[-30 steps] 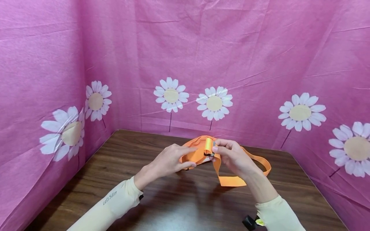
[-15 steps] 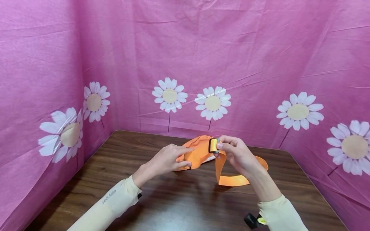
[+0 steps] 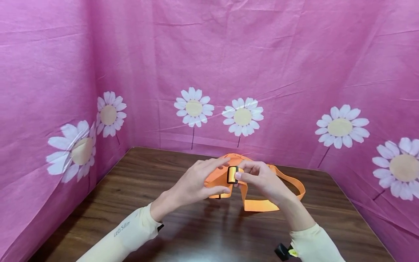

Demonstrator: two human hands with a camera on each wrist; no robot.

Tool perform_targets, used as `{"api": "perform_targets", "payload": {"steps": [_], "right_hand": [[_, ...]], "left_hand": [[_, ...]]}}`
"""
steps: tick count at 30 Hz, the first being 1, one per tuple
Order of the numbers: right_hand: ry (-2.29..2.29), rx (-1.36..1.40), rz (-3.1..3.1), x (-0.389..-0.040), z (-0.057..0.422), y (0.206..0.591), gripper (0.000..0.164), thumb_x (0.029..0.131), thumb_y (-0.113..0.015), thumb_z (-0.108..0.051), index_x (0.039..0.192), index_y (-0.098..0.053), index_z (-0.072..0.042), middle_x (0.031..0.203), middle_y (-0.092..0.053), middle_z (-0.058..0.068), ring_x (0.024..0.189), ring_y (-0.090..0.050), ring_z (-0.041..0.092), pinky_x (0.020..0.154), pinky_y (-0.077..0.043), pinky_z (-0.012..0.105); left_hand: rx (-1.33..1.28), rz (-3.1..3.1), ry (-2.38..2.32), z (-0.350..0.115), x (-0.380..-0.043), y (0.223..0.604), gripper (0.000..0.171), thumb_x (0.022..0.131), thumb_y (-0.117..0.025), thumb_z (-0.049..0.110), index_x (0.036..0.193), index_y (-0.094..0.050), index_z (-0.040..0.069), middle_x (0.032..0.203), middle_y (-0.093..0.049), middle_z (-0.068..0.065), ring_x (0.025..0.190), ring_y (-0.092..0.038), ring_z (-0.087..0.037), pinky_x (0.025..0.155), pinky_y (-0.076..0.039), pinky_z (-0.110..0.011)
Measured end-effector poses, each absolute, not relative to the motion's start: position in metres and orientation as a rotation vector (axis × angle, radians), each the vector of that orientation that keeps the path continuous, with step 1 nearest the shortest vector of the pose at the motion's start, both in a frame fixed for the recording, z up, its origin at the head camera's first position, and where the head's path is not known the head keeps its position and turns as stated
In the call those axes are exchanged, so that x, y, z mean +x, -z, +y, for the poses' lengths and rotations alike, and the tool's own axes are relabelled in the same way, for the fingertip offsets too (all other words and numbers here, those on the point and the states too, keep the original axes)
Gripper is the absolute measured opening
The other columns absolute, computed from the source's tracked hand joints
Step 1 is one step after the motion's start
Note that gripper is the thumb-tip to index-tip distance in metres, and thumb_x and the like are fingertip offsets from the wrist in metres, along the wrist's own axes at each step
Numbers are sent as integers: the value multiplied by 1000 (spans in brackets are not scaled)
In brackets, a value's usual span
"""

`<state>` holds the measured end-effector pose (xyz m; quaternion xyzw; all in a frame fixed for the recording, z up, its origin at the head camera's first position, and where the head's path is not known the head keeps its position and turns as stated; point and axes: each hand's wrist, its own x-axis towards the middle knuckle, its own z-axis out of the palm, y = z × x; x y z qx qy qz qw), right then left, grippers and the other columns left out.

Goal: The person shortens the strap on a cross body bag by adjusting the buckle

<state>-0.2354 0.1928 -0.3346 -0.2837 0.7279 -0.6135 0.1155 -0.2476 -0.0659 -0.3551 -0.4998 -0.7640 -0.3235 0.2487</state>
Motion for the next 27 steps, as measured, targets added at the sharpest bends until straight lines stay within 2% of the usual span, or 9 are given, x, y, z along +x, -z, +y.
{"api": "perform_targets", "payload": {"steps": [3, 8, 16, 19, 23, 27], "right_hand": [[1746, -865, 2147, -235, 191, 336, 13, 101, -66, -16, 97, -69, -4, 82, -66, 13, 81, -63, 29, 74, -53, 43], [1715, -908, 2136, -235, 188, 339, 11, 101, -65, -14, 98, -69, -4, 83, -65, 15, 80, -61, 33, 70, -52, 40], [1739, -911, 2062, -238, 194, 340, 17, 104, -59, -13, 108, -69, 0, 90, -64, 21, 88, -61, 32, 80, -52, 46], [1754, -857, 2069, -238, 199, 339, 17, 103, -60, -14, 110, -69, -1, 86, -61, 13, 89, -59, 28, 83, -50, 45], [1740, -826, 2124, -238, 201, 338, 14, 102, -64, -15, 106, -70, -3, 78, -52, 3, 85, -53, 21, 76, -46, 38], [1723, -838, 2151, -238, 200, 337, 14, 101, -65, -14, 103, -71, -2, 73, -47, 2, 76, -47, 19, 68, -42, 34]], "left_hand": [[-1376, -2050, 864, -61, -243, 354, 73, 86, -83, 39, 146, -54, 8, 139, -60, 0, 122, -58, -12, 97, -44, -39], [-1372, -2036, 855, -60, -241, 354, 57, 89, -82, 36, 136, -63, 12, 134, -63, 6, 127, -53, -8, 92, -43, -36], [-1365, -2008, 855, -64, -242, 353, 51, 89, -82, 35, 132, -65, 12, 127, -65, 7, 116, -57, -7, 90, -44, -34], [-1361, -2004, 874, -65, -242, 352, 52, 88, -83, 34, 132, -65, 12, 126, -65, 6, 114, -58, -7, 91, -44, -34], [-1376, -2013, 897, -67, -242, 350, 53, 87, -84, 34, 132, -66, 13, 127, -65, 6, 115, -57, -6, 92, -44, -34], [-1403, -2021, 912, -68, -242, 349, 53, 86, -85, 33, 131, -67, 12, 127, -65, 5, 119, -57, -6, 92, -44, -33]]}}
